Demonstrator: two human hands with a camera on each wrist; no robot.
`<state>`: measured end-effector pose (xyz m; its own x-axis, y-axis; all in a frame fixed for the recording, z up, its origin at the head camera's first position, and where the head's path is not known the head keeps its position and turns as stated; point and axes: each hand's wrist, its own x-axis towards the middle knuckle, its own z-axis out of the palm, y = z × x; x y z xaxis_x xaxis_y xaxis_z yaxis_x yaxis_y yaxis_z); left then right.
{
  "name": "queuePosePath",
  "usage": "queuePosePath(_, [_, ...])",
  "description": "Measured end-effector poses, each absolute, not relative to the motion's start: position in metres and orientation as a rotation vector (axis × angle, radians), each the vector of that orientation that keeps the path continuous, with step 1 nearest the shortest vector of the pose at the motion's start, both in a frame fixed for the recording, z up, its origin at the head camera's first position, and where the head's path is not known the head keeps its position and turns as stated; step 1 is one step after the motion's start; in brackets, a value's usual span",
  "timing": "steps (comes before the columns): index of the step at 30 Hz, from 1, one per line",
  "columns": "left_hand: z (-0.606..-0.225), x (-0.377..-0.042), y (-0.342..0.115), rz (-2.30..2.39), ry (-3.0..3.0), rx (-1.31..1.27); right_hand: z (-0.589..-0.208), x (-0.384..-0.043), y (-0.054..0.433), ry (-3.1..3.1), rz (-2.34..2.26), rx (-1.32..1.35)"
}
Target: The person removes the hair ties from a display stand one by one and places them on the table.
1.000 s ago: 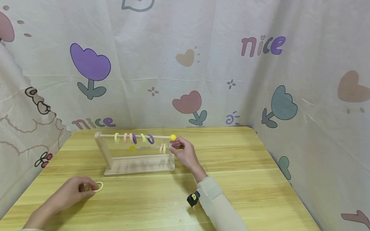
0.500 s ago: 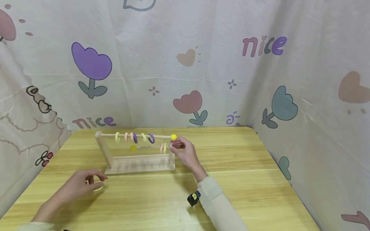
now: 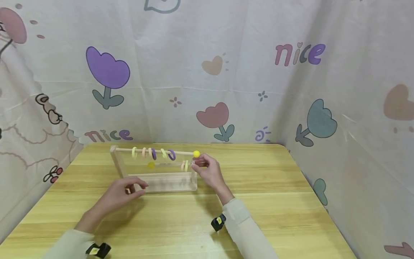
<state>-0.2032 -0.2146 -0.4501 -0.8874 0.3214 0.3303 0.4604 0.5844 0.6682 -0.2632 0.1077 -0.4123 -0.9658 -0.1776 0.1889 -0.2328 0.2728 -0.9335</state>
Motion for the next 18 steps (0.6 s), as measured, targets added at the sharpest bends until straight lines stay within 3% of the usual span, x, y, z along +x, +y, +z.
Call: queuePosePath(18, [-0.457,-0.218,-0.178,-1.304,-2.474,-0.598,-0.400,-0.253,0.108,-2.444,1.851,0.434])
